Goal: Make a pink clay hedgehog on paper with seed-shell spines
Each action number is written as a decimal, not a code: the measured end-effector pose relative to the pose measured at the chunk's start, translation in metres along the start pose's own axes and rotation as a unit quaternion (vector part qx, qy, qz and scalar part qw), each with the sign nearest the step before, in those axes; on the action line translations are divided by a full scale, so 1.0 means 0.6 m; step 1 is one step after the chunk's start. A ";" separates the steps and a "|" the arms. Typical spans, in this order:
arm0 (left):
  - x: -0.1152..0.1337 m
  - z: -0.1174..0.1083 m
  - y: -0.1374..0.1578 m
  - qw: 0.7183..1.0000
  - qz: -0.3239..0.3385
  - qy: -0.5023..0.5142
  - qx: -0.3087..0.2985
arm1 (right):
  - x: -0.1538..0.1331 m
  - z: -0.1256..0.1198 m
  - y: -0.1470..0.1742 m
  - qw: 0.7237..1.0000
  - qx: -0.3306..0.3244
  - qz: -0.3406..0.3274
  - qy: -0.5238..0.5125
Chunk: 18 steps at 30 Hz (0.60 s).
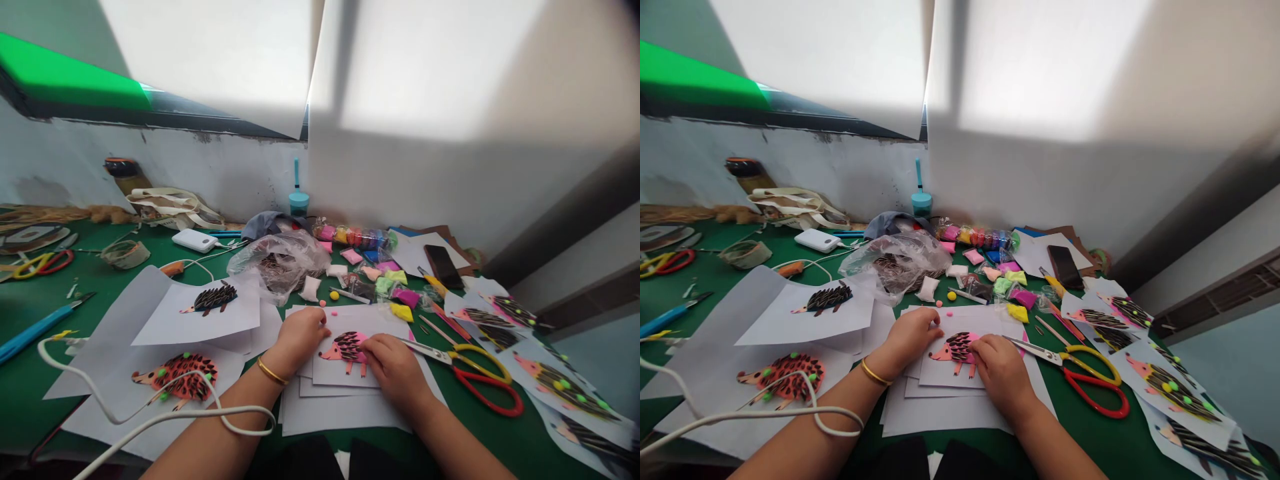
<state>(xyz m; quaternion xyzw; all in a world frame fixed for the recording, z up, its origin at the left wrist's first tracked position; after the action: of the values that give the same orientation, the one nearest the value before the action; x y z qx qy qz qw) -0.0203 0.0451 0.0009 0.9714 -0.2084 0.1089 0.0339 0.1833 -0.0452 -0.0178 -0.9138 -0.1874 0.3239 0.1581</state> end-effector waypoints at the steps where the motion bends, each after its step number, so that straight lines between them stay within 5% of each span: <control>1: 0.000 0.000 0.000 1.000 -0.001 0.000 -0.002 | -0.002 0.001 -0.001 1.000 0.000 -0.002 0.006; 18: -0.006 0.007 -0.002 1.000 0.004 0.002 0.005 | -0.002 0.011 -0.004 0.999 -0.016 0.005 0.031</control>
<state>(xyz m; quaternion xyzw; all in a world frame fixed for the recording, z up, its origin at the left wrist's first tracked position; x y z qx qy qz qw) -0.0223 0.0472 -0.0040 0.9705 -0.2114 0.1121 0.0291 0.1774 -0.0423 -0.0209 -0.9267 -0.1827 0.2934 0.1473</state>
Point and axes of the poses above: each hand's wrist, its own y-axis away from the middle knuckle, its own z-axis out of the palm, x = y × z, the point moved 1 cm from there along -y, towards the middle knuckle, and after that the axes turned 8 degrees about -y, right-handed, at the moved point
